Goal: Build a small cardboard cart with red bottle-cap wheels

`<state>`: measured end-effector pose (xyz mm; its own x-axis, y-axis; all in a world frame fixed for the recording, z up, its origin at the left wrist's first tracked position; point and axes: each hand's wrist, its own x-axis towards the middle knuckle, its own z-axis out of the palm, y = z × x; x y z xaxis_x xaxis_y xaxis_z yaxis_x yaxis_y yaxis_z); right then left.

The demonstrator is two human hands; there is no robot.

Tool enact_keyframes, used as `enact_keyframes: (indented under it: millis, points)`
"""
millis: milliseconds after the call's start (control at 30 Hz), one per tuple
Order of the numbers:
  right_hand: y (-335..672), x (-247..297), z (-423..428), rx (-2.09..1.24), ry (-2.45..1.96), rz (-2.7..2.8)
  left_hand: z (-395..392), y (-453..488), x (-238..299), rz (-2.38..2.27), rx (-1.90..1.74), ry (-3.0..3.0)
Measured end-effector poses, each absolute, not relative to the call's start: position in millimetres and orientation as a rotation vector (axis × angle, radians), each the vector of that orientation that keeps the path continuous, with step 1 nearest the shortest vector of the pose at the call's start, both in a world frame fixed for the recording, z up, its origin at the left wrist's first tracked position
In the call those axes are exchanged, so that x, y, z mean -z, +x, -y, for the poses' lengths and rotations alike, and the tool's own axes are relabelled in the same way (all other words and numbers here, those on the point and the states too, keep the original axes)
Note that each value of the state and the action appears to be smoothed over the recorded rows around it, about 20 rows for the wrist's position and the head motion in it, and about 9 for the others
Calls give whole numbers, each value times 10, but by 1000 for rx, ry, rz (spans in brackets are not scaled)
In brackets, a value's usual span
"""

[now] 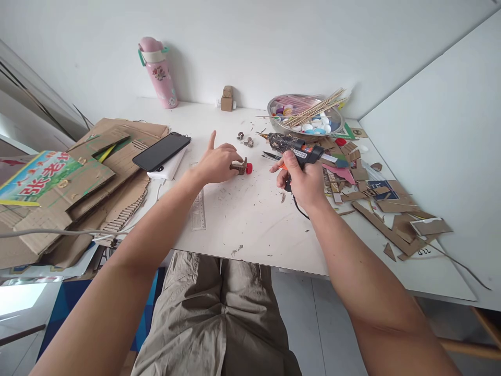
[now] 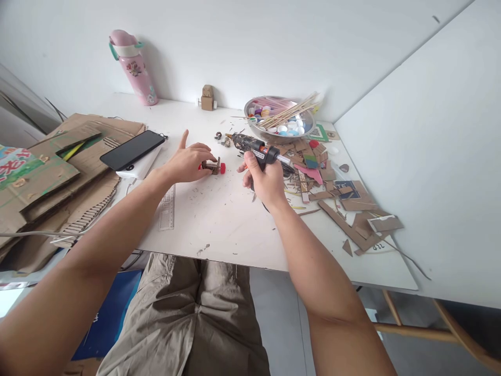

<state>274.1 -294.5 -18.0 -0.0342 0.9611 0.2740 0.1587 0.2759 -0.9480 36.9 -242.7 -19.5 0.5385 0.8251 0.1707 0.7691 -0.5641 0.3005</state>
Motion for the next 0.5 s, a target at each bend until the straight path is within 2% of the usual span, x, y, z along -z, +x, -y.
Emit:
enact_keyframes:
  millis: [500]
  points:
    - [2750, 143, 2982, -866, -1144, 1562, 2384, 413, 268, -1367, -453, 2602]
